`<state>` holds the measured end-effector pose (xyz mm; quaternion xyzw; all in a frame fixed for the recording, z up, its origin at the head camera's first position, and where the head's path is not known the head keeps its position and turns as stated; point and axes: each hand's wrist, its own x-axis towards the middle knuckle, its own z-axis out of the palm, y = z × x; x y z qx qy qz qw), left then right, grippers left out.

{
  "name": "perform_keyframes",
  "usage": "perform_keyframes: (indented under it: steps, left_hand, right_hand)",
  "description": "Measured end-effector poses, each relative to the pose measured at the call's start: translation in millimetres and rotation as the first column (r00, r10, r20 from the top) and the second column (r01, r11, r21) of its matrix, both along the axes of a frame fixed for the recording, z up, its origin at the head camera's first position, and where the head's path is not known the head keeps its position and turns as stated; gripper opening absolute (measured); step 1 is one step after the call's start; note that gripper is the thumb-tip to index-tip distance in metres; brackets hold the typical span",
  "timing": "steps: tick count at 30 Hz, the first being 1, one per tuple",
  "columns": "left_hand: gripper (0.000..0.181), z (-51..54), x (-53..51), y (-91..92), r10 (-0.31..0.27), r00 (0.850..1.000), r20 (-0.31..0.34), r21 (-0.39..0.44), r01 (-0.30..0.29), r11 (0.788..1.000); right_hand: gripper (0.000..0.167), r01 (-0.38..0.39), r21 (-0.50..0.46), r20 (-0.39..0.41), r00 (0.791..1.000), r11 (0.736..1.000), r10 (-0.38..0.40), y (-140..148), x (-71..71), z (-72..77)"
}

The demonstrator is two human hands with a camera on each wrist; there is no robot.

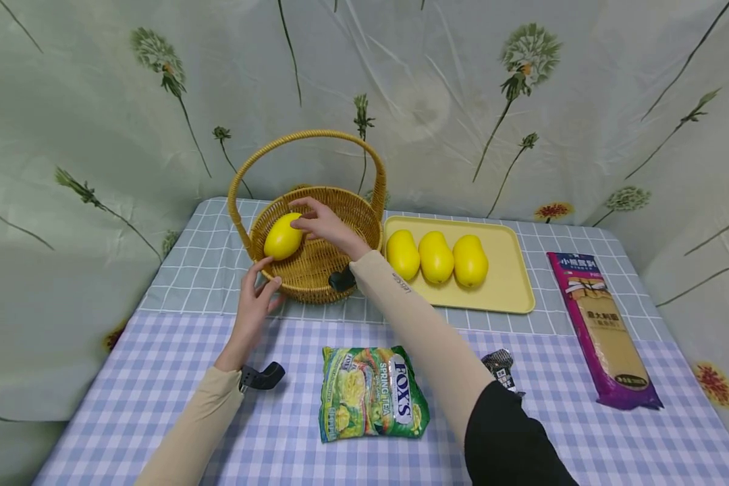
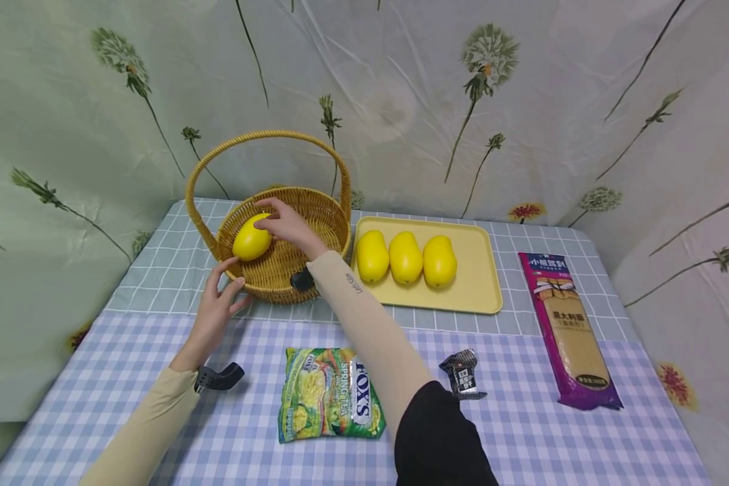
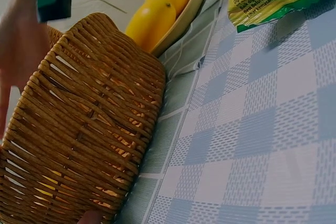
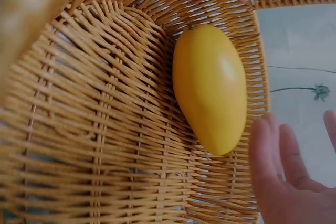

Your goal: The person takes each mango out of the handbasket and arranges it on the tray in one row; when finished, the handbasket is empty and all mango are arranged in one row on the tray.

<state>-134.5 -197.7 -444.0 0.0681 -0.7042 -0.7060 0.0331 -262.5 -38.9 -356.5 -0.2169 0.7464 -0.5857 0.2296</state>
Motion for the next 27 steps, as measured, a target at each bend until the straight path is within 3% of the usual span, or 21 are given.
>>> perform_keyframes:
  steps: [6, 11, 19, 22, 27]
  left_hand:
    - [0.049, -1.9, -0.1, -2.1, 0.001, 1.0, -0.003, -0.006, -0.001, 1.0]
    - [0.049, -0.8, -0.6, -2.1, -0.003, 1.0, 0.004, 0.001, 0.003, 1.0]
    - [0.05, 22.7, 7.5, 5.1, -0.021, 1.0, 0.02, 0.009, 0.021, 1.0]
    - [0.05, 27.0, 9.9, 6.7, -0.026, 1.0, 0.014, 0.016, 0.026, 1.0]
    - [0.049, 6.9, 2.2, 0.4, -0.01, 1.0, -0.008, 0.019, 0.01, 1.0]
  right_hand:
    - [0.047, 0.018, 0.052, 0.117, 0.993, 0.999, -0.024, -16.7, -3.8, -9.4]
    - [0.049, -0.017, 0.105, 0.218, 0.976, 0.994, -0.006, -23.9, -3.2, -9.9]
    - [0.052, -0.058, 0.122, 0.293, 0.956, 0.991, 0.02, -34.2, -3.2, -8.8]
    - [0.051, -0.067, 0.116, 0.332, 0.943, 0.991, 0.025, -37.9, -2.7, -10.6]
    - [0.048, -0.053, 0.104, 0.367, 0.93, 0.993, 0.012, -41.6, -1.4, -15.1]
